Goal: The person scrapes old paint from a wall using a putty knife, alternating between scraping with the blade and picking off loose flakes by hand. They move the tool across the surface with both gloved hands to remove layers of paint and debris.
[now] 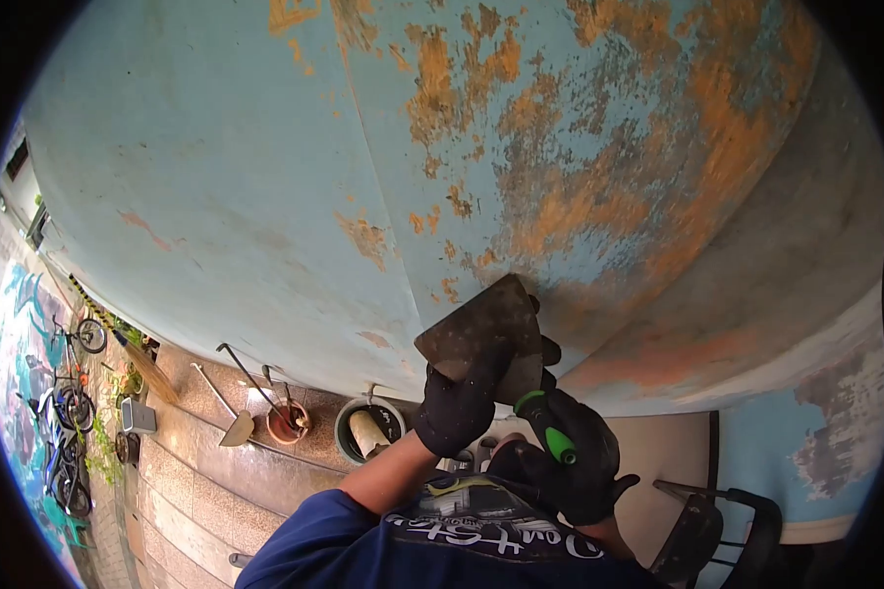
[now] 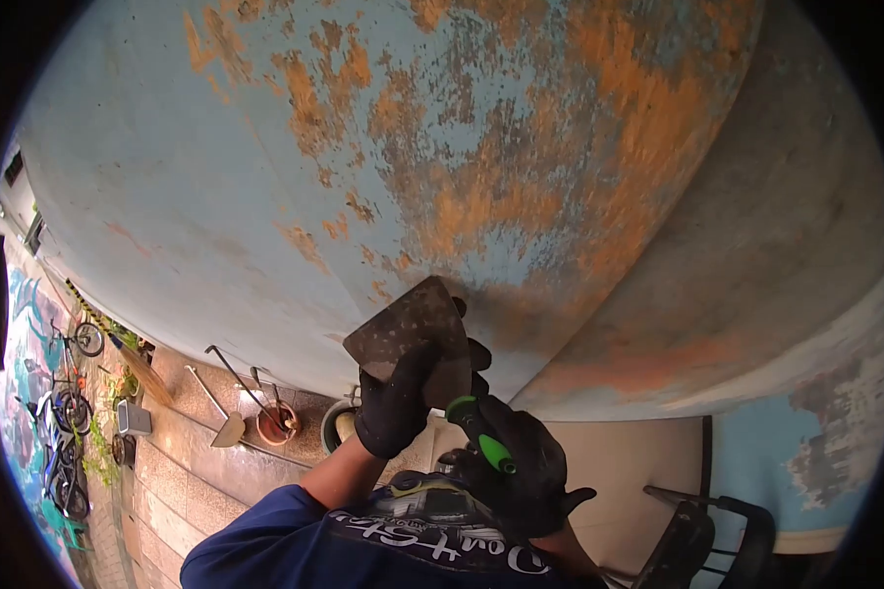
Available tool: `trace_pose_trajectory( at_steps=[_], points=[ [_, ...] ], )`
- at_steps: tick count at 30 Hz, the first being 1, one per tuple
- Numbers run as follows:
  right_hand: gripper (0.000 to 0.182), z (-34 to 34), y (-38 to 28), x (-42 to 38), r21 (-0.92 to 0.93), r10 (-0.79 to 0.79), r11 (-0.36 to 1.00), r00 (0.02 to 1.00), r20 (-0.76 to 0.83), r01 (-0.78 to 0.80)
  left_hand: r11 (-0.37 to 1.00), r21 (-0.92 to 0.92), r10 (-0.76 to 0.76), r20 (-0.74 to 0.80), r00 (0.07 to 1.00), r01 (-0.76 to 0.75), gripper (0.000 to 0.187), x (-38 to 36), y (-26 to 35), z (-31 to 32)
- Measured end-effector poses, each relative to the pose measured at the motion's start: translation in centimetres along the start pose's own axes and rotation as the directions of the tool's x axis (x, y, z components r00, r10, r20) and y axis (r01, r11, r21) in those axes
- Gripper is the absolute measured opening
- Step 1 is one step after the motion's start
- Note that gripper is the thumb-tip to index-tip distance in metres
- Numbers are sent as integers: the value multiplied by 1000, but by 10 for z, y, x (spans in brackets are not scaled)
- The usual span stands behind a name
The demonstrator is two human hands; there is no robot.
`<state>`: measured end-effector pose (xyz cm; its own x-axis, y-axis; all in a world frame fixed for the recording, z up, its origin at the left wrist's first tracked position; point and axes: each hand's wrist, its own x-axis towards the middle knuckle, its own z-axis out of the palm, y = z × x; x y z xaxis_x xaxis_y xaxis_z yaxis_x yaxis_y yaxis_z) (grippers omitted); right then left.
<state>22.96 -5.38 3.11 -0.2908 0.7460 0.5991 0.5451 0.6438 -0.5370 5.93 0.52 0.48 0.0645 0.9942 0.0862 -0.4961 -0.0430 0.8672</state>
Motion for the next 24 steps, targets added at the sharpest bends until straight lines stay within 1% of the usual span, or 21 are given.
trace_pose_trajectory(
  at_steps=[1, 2, 4, 5, 7, 8, 10, 11, 13, 14, 16, 17, 19, 20, 22, 23, 24],
  points=[
    [45, 2, 0, 1, -19, -66, 998, 997, -27, 66, 999, -33, 8, 41, 999, -7, 32, 1, 1, 0],
    [45, 3, -2, -1, -25, -61, 998, 998, -31, 61, 999, -34, 4, 49, 999, -2, 32, -1, 5, 3],
    [41, 4, -2, -2, -81, -125, 990, 989, -79, 119, 979, -201, 1, 139, 990, 27, 37, -3, 18, 11],
    [41, 5, 0, -1, -85, -126, 989, 988, -86, 119, 980, -199, 3, 147, 989, 27, 37, 0, 18, 11],
    [41, 9, 1, -5, 4, -47, 999, 997, -61, 48, 996, -88, -19, 102, 995, 28, 55, 0, 15, 10],
    [41, 11, 0, -6, 3, -44, 999, 997, -61, 44, 996, -88, -22, 104, 994, 31, 55, -1, 13, 9],
    [39, 14, -2, -7, 52, -24, 998, 975, -222, 36, 991, -118, -53, 85, 995, 63, 55, -1, 11, 7],
    [39, 14, 0, -9, 52, -24, 998, 975, -222, 36, 991, -118, -53, 86, 995, 63, 55, -1, 11, 7],
    [36, 16, 12, -17, 83, -178, 973, 930, -322, 216, 996, -49, -70, 49, 996, 72, 55, -2, 10, 4],
    [36, 16, 18, -19, 82, -174, 974, 930, -322, 211, 996, -49, -74, 51, 996, 77, 55, -3, 6, 1],
    [39, 18, 30, -20, 268, -329, 891, 928, -174, 366, 991, -102, -95, -80, 992, 86, 29, -2, 1, -3],
    [39, 21, 33, -19, 265, -329, 892, 928, -173, 365, 991, -105, -96, -78, 992, 87, 29, -2, 1, -5],
    [39, 28, 38, -20, 309, -322, 872, 920, -225, 381, 976, -177, -127, 4, 992, 126, 27, -2, 7, -7],
    [39, 32, 38, -21, 332, -314, 861, 916, -251, 386, 976, -177, -132, 2, 991, 130, 27, -2, 4, -9],
    [39, 39, 41, -24, 374, -302, 836, 906, -298, 402, 992, -89, -92, -60, 994, 86, 28, -1, -7, -13],
    [39, 42, 43, -24, 392, -299, 822, 898, -322, 414, 992, -93, -90, -60, 994, 84, 28, -1, -4, -12],
    [39, 46, 47, -23, 408, -298, 806, 889, -347, 429, 992, -97, -86, 3, 996, 85, 28, 1, 4, -10]
  ],
)
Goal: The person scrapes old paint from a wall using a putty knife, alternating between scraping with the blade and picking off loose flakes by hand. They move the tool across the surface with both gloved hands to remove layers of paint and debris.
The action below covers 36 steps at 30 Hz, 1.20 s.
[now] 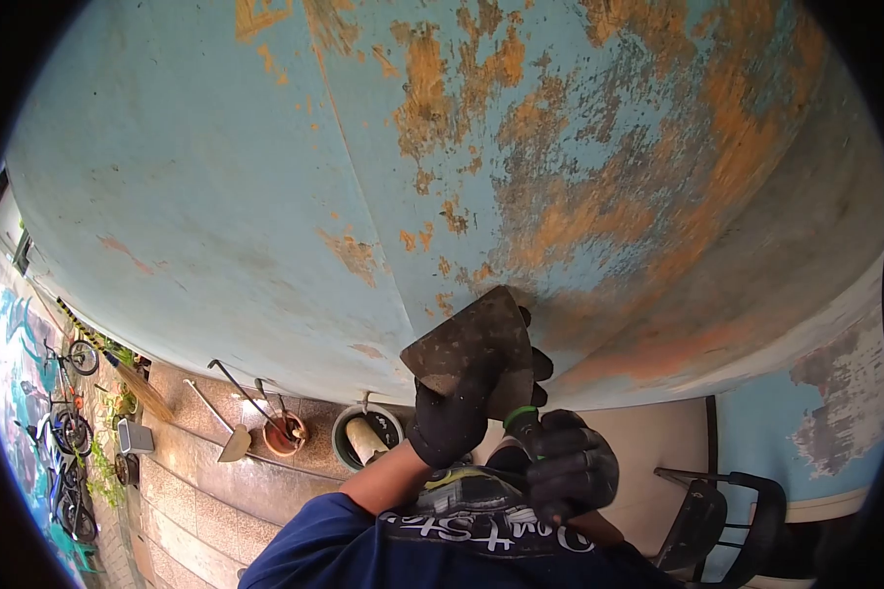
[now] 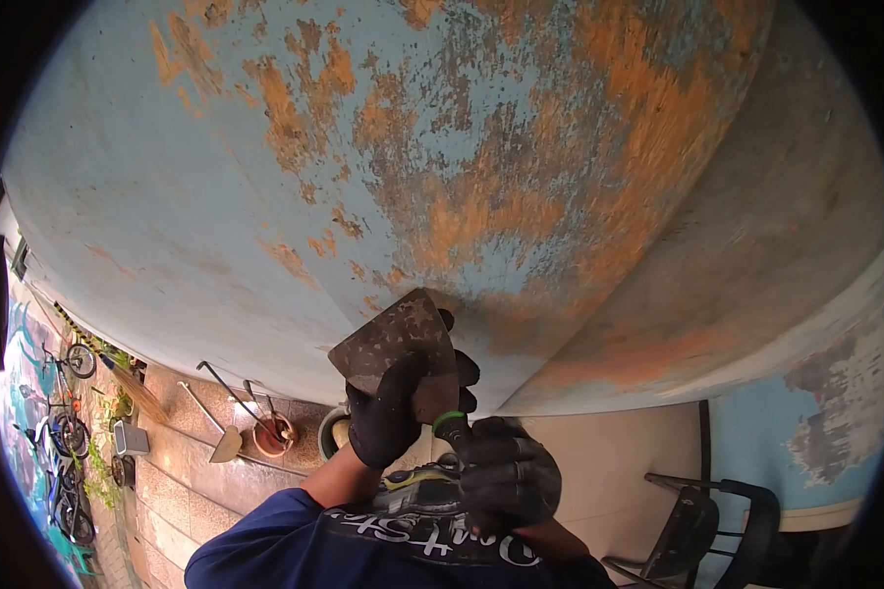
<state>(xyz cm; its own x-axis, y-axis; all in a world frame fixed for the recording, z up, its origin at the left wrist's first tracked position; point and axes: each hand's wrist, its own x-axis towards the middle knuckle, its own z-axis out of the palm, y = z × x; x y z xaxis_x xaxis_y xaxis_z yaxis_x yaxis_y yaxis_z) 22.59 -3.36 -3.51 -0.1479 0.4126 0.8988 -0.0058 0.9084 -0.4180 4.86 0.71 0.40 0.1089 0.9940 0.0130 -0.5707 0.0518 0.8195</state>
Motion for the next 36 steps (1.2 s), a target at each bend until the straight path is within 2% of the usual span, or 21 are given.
trace_pose_trajectory(
  at_steps=[2, 4, 5, 7, 11, 12, 14, 16, 18, 20, 22, 24, 26, 27, 29, 31, 33, 35, 36],
  points=[
    [40, 7, 8, -7, 19, -5, 1000, 1000, -27, 5, 1000, -4, -11, 64, 998, 11, 29, 5, 2, -2],
    [35, 19, 21, -6, -9, 26, 1000, 988, -151, -28, 993, 76, 92, 31, 995, -94, 31, 13, -6, -11],
    [35, 18, 27, 5, -8, 30, 999, 988, -151, -31, 982, 116, 151, 5, 989, -151, 31, 17, -1, -10],
    [31, 17, 31, 24, 181, -158, 968, 983, -89, 172, 988, 105, 115, -29, 993, -111, 31, 18, 6, -8],
    [25, 10, 14, 23, 134, -125, 982, 989, -76, 135, 934, 310, 182, 14, 983, -178, 46, 20, 17, 3],
    [25, 11, 7, 19, 134, -142, 979, 987, -72, 150, 931, 308, 197, 21, 980, -194, 46, 16, 18, 6],
    [25, 16, -3, 10, 122, 60, 992, 988, -141, -43, 999, -30, 34, 25, 999, -33, 28, 3, 17, 9],
    [24, 14, 0, 10, 145, 49, 989, 991, -126, -31, 999, -13, 52, -2, 999, -52, 29, 9, 17, 6],
    [27, 12, -6, 13, 54, 135, 990, 980, -143, -129, 998, -6, 67, -27, 997, -68, 30, 5, 10, 6],
    [33, 14, -13, 4, 22, 93, 996, 984, -152, -91, 996, 61, 64, -20, 998, -63, 29, 4, 6, 7],
    [39, 15, -17, 0, -103, 296, 942, 934, -202, -320, 996, 36, 85, -16, 996, -85, 28, 7, 8, 11],
    [41, 17, -13, 4, -42, 288, 951, 930, -228, -305, 998, 42, 56, -10, 998, -56, 27, 5, 15, 15],
    [42, 19, -8, 9, 74, 161, 986, 959, -233, -147, 998, 34, 47, -23, 999, -46, 27, 5, 8, 9],
    [42, 17, -9, 3, 71, 158, 987, 960, -233, -145, 998, 28, 50, -32, 998, -49, 27, 7, 7, 8],
    [43, 13, -11, -12, 89, 394, 919, 896, -205, -383, 995, 58, 86, -44, 995, -84, 27, 7, 5, 9],
    [43, 16, -11, 14, 68, 329, 944, 916, -230, -322, 991, 94, 106, -66, 992, -100, 26, 6, 6, 8],
    [42, 19, -17, 6, 44, 275, 961, 927, -254, -273, 999, 0, 52, 20, 998, -52, 27, 4, 15, 10],
    [28, 20, -20, -14, 264, 600, 793, 777, -188, -549, 998, 4, 61, 43, 997, -61, 28, 2, 23, 18],
    [28, 17, -16, -7, 264, 591, 800, 784, -188, -540, 998, 7, 61, 61, 996, -62, 28, 2, 24, 20]
  ],
)
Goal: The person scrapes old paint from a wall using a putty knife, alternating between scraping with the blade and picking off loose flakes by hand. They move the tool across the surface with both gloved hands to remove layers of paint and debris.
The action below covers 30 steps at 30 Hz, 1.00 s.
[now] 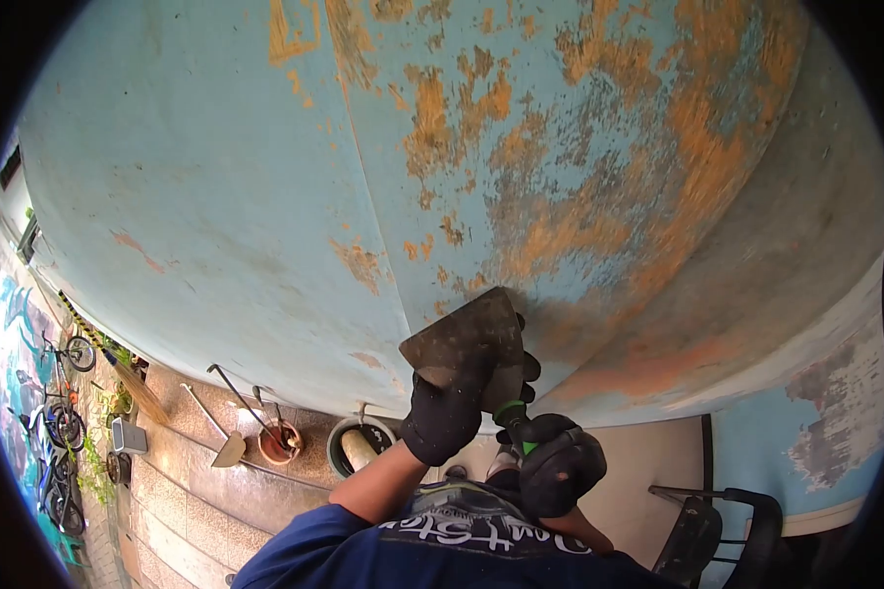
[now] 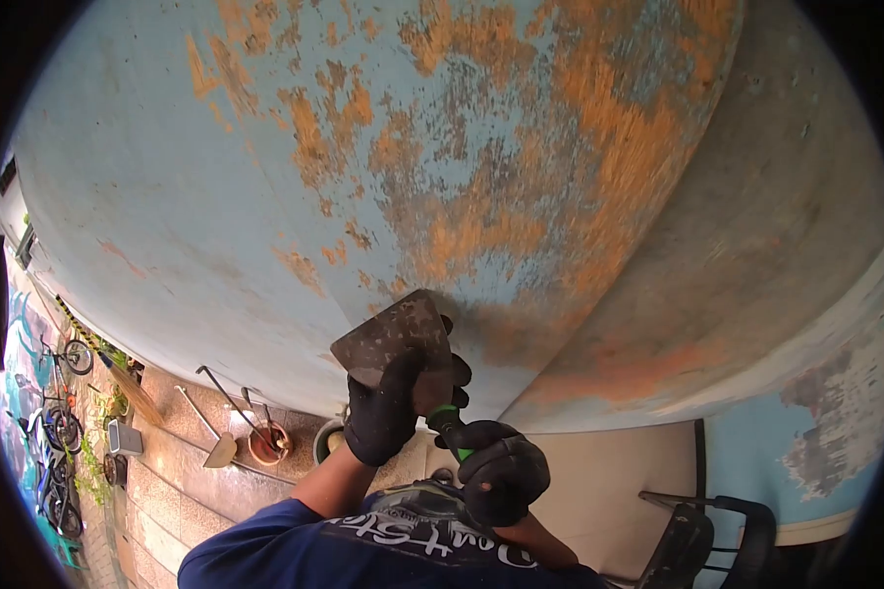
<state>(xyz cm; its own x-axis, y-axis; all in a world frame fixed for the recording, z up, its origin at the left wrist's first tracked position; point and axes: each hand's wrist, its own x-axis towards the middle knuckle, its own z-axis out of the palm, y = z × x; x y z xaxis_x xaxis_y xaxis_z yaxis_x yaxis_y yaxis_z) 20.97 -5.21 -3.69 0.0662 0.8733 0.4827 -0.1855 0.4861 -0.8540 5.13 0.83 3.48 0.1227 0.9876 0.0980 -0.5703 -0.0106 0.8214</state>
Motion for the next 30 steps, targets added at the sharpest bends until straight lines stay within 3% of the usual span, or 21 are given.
trace_pose_trajectory(
  at_steps=[1, 2, 3, 4, 5, 6, 7, 8, 9, 10, 12, 13, 14, 15, 16, 17, 19, 23, 26, 28, 30],
  points=[
    [28, 0, -5, 8, -297, -162, 942, 987, 16, 160, 961, 260, 114, -48, 992, -98, 31, 5, -14, -12],
    [30, 2, -11, 13, -563, -297, 776, 952, 75, 286, 961, 261, 104, -53, 993, -86, 31, 1, -11, -12],
    [27, 2, 1, 12, -274, -369, 886, 926, 74, 375, 992, 122, 35, -33, 999, -31, 31, -1, -5, -10],
    [27, 3, 0, 13, -275, -374, 883, 924, 77, 381, 1000, -18, -14, 4, 1000, 14, 30, 1, -1, -7],
    [25, 7, -3, 17, -163, -386, 906, 921, 57, 390, 1000, -17, -2, 12, 1000, 2, 30, 3, -1, -6],
    [36, 10, -4, 18, -48, -387, 920, 921, 34, 389, 1000, 18, 7, 4, 1000, -7, 30, 1, -3, -7],
    [36, 3, 6, 10, -46, -394, 918, 919, 35, 395, 999, 51, 18, -5, 1000, -17, 30, 1, -4, -7],
    [24, -10, 26, -6, -219, -306, 924, 950, 69, 314, 998, 53, 20, -5, 1000, -20, 30, 3, -2, -7],
    [21, -17, 35, -20, -390, -199, 895, 977, 83, 215, 981, 160, 112, 13, 994, -112, 29, 3, -1, -8],
    [21, -6, 18, -11, -392, -186, 897, 979, 81, 203, 944, 260, 199, 39, 979, -203, 28, 0, -1, -8],
    [40, 21, -15, 24, 62, -374, 925, 927, -14, 374, 981, 170, 96, -3, 995, -94, 28, -2, -5, -10],
    [39, 24, -10, 19, 36, -351, 935, 934, -63, 354, 997, 78, -8, -32, 999, 11, 28, -1, -5, -11],
    [39, 24, -15, 15, 37, -354, 934, 933, -62, 357, 997, 79, -5, -31, 1000, 8, 28, 0, -5, -10],
    [38, 24, -23, 11, -289, -243, 934, 966, -87, 208, 997, 71, 11, -25, 1000, -10, 27, 1, -5, -8],
    [37, 25, -28, 7, -578, -136, 816, 979, -153, 23, 998, 64, 21, -21, 1000, -20, 27, 0, -6, -7],
    [37, 22, -24, 5, -580, -130, 814, 980, -153, 18, 998, 61, 16, -24, 1000, -14, 27, -1, -7, -8],
    [37, 15, -15, 3, -270, -239, 941, 965, -110, 203, 999, 35, -31, -42, 999, 33, 27, -2, -8, -10],
    [37, 14, -12, -2, -416, -202, 900, 971, -130, 131, 999, 38, -19, -35, 999, 20, 30, -3, -9, -7],
    [33, -3, 20, -18, -321, -259, 923, 960, -106, 213, 998, 5, -57, 20, 998, 57, 34, -2, -5, -3],
    [27, -7, 28, -29, -128, -216, 968, 976, 0, 214, 998, -28, -48, 68, 997, 50, 38, -3, -10, -8],
    [25, -7, 9, -13, -169, -257, 951, 966, 41, 260, 999, -28, -36, 72, 997, 39, 39, -3, -13, -10]
  ],
)
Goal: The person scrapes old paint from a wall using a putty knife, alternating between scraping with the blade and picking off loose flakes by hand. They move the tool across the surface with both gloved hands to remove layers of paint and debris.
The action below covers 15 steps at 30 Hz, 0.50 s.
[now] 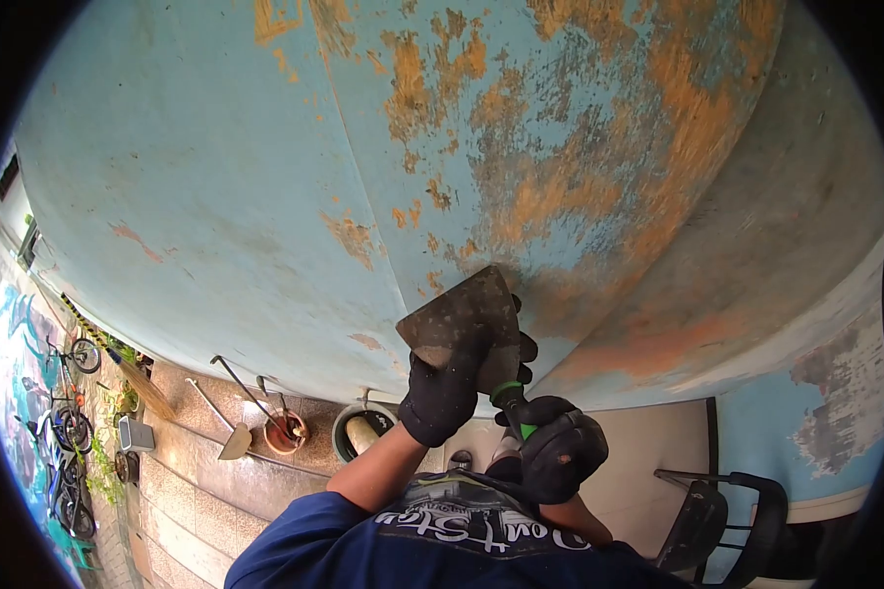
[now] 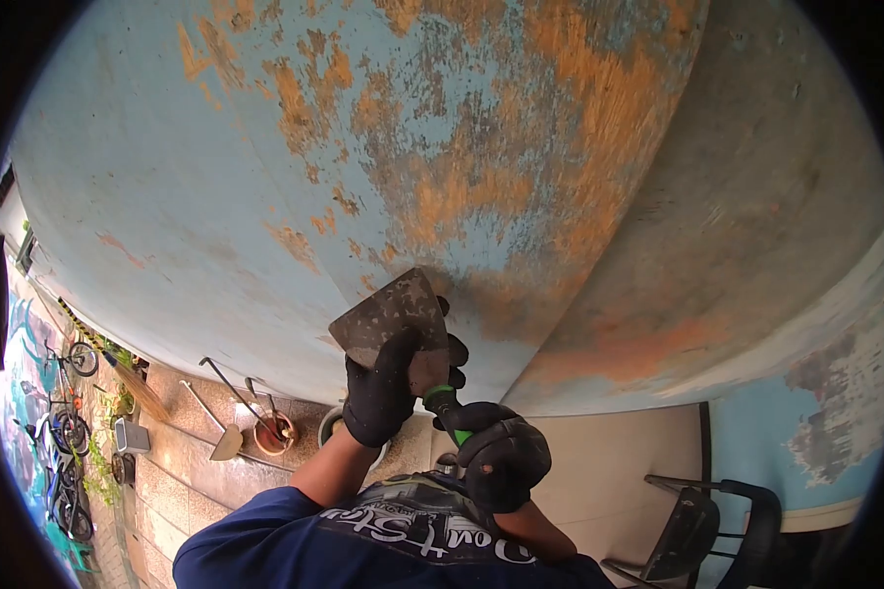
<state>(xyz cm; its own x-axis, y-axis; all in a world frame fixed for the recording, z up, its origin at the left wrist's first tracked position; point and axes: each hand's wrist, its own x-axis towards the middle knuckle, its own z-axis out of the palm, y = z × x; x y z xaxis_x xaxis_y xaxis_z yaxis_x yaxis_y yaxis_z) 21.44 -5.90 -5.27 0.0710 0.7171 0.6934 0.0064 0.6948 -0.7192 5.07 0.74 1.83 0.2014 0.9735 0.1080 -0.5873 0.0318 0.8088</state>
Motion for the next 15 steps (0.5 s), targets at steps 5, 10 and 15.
trace_pose_trajectory(
  at_steps=[5, 10, 15],
  points=[
    [28, 7, -8, 21, -74, -76, 994, 997, -3, 75, 998, 43, 43, -5, 999, -43, 40, 6, 9, 5],
    [47, 6, 2, 2, -244, 96, 964, 994, -56, -107, 994, 86, 62, 1, 998, -62, 39, 4, 10, 7],
    [42, 12, -22, 27, -285, 7, 958, 999, -36, -17, 995, 100, 36, -74, 997, -28, 40, 3, 6, 12]
  ],
)
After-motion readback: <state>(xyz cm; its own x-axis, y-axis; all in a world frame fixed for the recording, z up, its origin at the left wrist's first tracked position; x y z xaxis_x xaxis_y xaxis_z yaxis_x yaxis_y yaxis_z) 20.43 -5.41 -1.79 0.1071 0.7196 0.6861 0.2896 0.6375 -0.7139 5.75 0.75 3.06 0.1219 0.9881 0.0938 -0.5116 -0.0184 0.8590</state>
